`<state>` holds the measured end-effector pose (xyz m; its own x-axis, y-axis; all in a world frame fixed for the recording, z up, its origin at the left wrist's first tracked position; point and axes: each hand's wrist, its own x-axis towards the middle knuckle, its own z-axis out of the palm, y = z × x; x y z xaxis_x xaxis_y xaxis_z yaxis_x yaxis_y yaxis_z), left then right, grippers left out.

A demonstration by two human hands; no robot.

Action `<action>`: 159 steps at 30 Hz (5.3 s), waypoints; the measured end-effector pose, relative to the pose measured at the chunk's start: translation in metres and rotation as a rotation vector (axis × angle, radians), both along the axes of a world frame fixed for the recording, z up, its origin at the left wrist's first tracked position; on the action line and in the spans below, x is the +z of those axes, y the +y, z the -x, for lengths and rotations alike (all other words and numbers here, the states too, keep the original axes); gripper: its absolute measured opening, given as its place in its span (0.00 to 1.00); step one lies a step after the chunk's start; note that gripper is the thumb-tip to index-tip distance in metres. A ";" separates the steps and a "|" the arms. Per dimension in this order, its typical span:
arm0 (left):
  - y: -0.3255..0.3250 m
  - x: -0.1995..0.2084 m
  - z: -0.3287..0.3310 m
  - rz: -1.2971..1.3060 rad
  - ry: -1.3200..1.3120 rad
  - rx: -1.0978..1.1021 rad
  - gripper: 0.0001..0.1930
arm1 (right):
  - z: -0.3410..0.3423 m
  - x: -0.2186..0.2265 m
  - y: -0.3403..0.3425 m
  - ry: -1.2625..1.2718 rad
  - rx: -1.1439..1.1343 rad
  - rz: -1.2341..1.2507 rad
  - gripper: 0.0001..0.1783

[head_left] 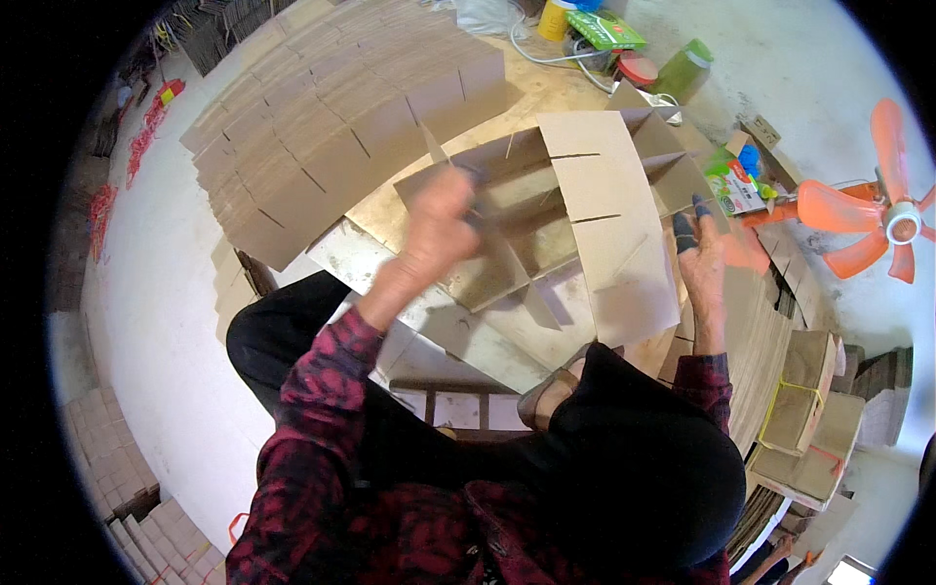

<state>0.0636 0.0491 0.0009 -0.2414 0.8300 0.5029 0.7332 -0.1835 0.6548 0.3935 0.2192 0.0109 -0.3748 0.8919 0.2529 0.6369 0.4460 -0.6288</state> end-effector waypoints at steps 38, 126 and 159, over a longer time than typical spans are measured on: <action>-0.074 -0.025 -0.084 0.654 0.191 -0.129 0.05 | 0.089 0.079 -0.061 -0.164 0.796 0.142 0.32; -0.046 -0.026 -0.100 0.650 0.182 -0.221 0.07 | 0.081 0.082 -0.050 -0.079 0.671 -0.064 0.28; -0.009 0.029 -0.117 0.520 0.245 -0.330 0.10 | -0.007 -0.003 0.050 -0.424 0.002 0.157 0.33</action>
